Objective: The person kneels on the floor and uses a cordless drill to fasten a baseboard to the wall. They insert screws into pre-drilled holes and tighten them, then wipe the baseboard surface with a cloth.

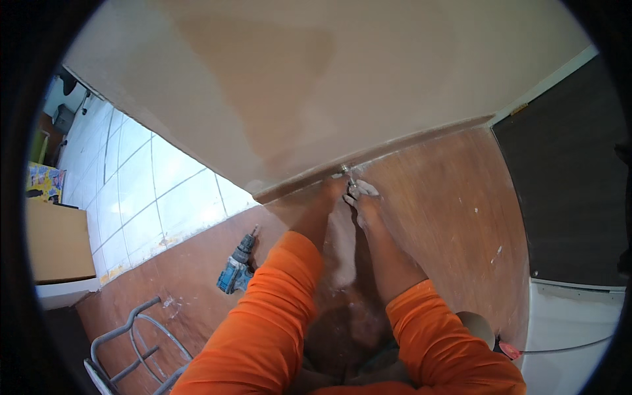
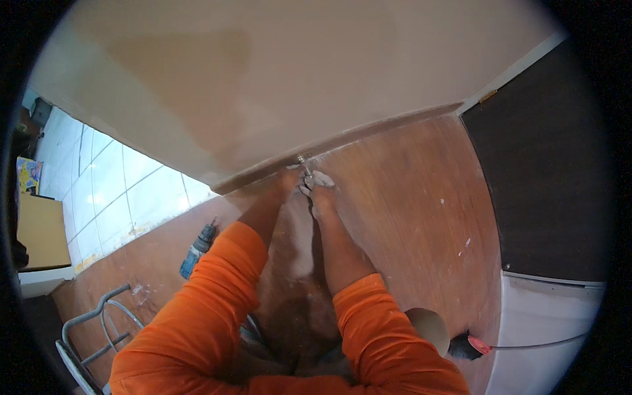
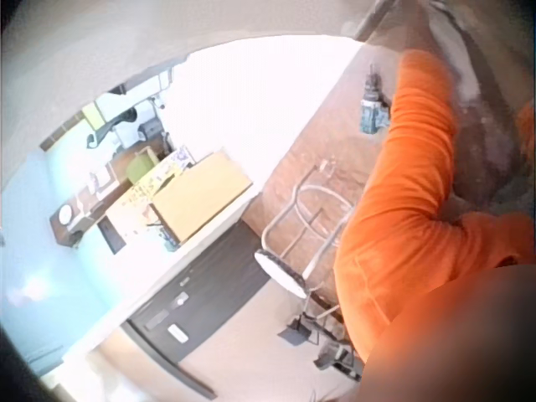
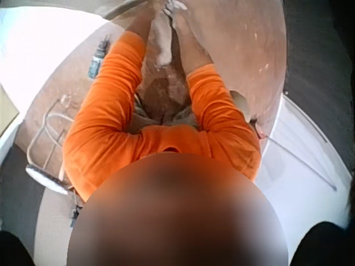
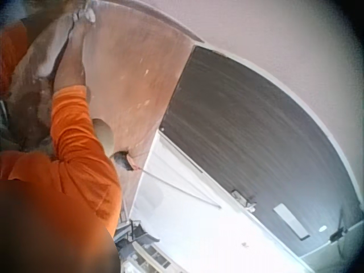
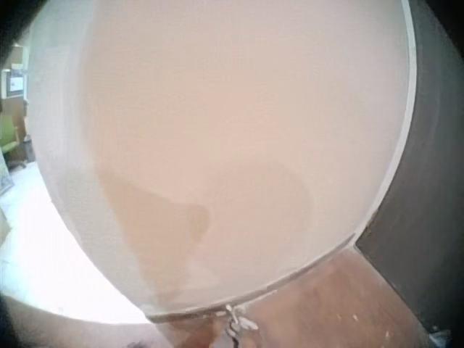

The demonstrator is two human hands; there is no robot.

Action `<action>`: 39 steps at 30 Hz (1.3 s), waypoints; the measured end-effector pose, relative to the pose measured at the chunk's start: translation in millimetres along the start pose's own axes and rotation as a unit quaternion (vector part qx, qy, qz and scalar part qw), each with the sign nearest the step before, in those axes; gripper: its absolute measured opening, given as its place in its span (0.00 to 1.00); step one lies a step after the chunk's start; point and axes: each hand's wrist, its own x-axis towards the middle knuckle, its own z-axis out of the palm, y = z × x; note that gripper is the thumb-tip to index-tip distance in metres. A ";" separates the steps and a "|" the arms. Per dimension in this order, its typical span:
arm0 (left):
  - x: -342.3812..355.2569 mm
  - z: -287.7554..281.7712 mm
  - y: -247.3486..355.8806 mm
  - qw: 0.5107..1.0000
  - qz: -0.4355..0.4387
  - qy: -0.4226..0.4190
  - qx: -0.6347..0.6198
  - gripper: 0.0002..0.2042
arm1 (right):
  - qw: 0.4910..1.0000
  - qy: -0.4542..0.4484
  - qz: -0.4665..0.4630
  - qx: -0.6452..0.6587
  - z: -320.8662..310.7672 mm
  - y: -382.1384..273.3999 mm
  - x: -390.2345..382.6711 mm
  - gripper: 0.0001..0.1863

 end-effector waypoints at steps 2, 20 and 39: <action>-6.3 -1.0 10.0 0.994 -0.042 0.006 -0.102 0.30 | 0.991 -0.038 -0.076 -0.108 -18.9 16.4 17.0 0.17; -26.3 -5.1 33.8 0.980 -0.076 0.053 -0.179 0.33 | 0.992 0.061 0.026 0.103 12.5 -15.2 -18.8 0.20; 19.6 7.1 -18.0 0.967 0.016 0.019 -0.252 0.29 | 0.999 0.024 0.028 0.029 11.8 -6.9 -17.6 0.17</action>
